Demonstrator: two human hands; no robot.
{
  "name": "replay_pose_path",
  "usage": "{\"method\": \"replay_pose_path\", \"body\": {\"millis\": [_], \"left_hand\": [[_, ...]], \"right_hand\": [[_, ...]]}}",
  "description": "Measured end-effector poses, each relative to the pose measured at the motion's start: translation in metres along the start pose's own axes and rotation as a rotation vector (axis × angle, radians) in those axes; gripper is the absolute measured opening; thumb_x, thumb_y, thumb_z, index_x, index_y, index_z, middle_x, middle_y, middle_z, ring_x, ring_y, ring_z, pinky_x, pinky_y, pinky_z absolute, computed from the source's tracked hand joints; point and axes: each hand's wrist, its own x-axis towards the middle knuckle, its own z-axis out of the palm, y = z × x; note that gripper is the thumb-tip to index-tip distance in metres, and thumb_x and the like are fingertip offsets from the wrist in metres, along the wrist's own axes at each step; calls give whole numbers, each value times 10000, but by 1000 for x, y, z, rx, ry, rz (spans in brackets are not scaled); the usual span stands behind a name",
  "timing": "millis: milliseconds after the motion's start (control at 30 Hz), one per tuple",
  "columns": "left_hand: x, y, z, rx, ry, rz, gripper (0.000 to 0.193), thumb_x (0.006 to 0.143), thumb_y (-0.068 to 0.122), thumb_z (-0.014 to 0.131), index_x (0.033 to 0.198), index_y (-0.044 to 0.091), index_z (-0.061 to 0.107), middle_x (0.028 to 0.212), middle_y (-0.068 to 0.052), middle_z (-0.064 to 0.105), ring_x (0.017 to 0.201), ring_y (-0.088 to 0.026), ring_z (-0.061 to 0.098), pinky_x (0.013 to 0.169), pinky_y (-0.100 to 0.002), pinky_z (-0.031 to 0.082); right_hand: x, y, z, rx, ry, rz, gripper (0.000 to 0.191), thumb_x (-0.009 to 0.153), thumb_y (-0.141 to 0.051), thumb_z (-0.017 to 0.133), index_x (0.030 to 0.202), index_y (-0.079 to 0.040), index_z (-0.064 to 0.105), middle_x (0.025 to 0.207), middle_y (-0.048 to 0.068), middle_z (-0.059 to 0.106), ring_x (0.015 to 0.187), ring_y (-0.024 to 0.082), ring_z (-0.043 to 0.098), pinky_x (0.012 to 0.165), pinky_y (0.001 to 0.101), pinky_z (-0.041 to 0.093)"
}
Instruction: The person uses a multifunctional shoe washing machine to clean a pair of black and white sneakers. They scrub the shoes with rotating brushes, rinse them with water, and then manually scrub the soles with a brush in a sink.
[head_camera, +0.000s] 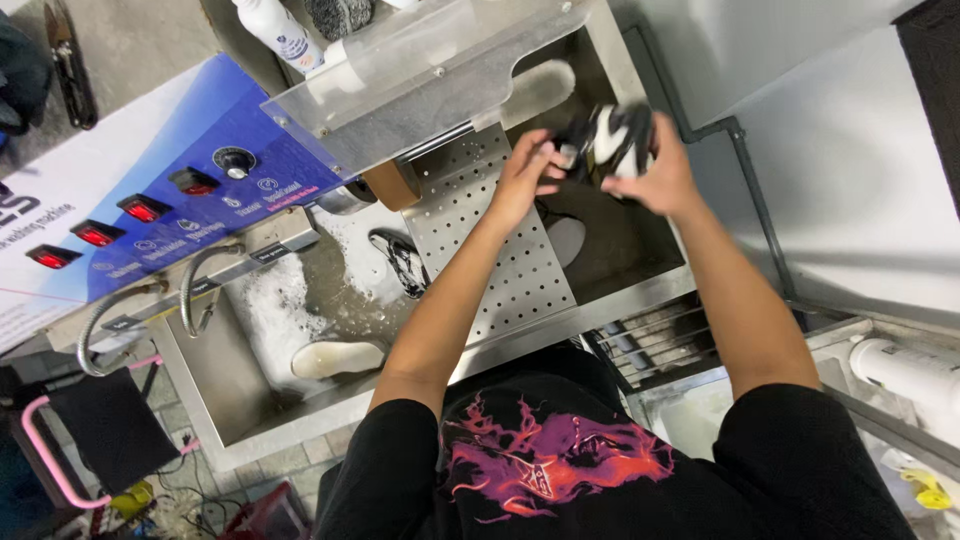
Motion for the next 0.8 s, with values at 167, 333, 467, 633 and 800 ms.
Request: {"method": "replay_pose_path", "body": {"millis": [167, 333, 467, 633, 800], "left_hand": [[-21, -73, -34, 130, 227, 132, 250, 1028, 160, 632, 1264, 77, 626, 892, 1, 636, 712, -89, 523, 593, -221, 432], [-92, -102, -66, 346, 209, 304, 236, 1011, 115, 666, 1236, 51, 634, 1031, -36, 719, 925, -89, 657, 829, -246, 541], [-136, -83, -89, 341, 327, 110, 248, 990, 142, 681, 1223, 62, 662, 989, -51, 710, 899, -120, 674, 797, -266, 564], [-175, -63, -112, 465, 469, 69, 244, 974, 167, 686, 1198, 69, 675, 989, -65, 729, 879, -134, 710, 697, -276, 563], [-214, -67, -127, 445, 565, 160, 238, 988, 151, 696, 1206, 56, 691, 991, -87, 744, 893, -159, 720, 767, -293, 573]], "right_hand": [[65, 32, -8, 43, 111, 308, 800, 721, -53, 895, 1419, 12, 509, 1259, 106, 698, 1149, 198, 683, 1025, 335, 547], [132, 45, -1, -64, -114, 319, 770, 679, -122, 891, 1367, 19, 576, 1273, 131, 702, 1162, 223, 669, 1027, 350, 526], [202, 52, 25, -547, -502, 98, 837, 677, -416, 968, 1261, 72, 619, 1389, 264, 614, 1287, 351, 589, 1111, 416, 453], [254, 55, 115, -892, -1018, 188, 860, 715, -620, 876, 1266, 12, 682, 1421, 250, 611, 1318, 380, 566, 1133, 448, 422], [264, 39, 171, -1201, -770, 64, 871, 717, -657, 847, 1272, -5, 685, 1387, 245, 625, 1292, 394, 567, 1111, 463, 424]]}}
